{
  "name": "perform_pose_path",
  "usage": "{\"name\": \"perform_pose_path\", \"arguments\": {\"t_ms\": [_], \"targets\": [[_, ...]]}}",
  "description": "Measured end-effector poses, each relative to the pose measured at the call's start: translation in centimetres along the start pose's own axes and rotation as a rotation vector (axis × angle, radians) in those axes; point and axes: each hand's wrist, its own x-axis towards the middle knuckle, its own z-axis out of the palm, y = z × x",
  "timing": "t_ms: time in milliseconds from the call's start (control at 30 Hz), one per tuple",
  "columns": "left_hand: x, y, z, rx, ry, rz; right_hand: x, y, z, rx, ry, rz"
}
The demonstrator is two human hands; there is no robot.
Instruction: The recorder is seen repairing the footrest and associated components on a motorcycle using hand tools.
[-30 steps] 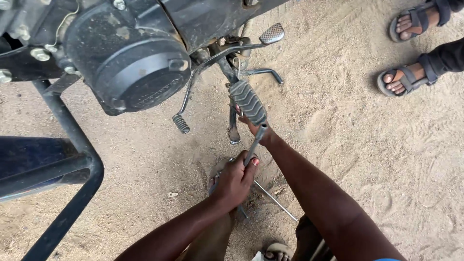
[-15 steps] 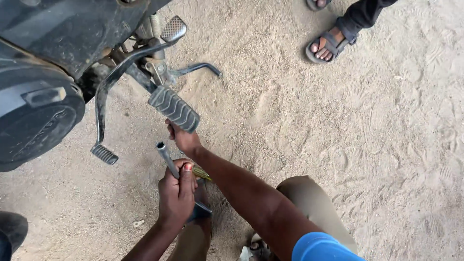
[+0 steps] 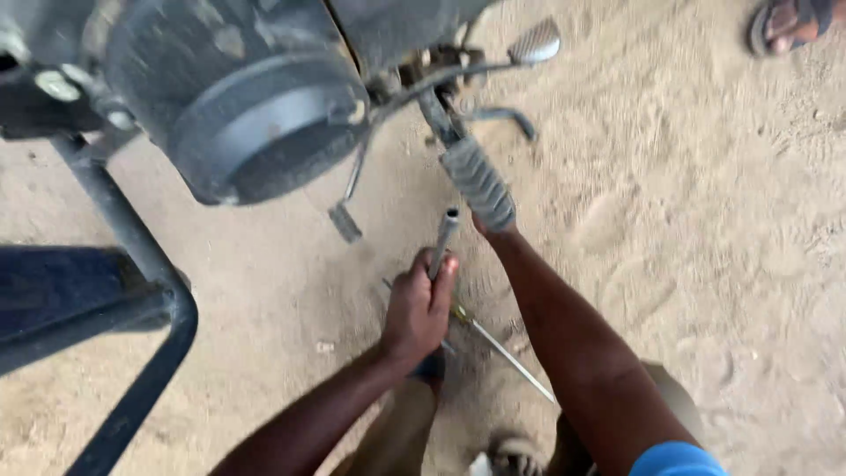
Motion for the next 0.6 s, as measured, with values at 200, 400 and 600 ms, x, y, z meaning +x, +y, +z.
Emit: {"name": "perform_pose_path", "arguments": {"t_ms": [200,400,600], "targets": [[0.5,1.0,0.3,-0.080,-0.006,-0.003,0.1,-14.7,-3.2,0.621,0.048,0.013],[1.3,0.8,0.3,-0.029,0.007,0.030,-0.2,-19.7,-5.2,0.590,0.076,-0.176],[1.1,-0.2,0.6,-0.065,-0.018,-0.071,-0.2,-21.8,-5.5,0.718,0.123,-0.062]]}}
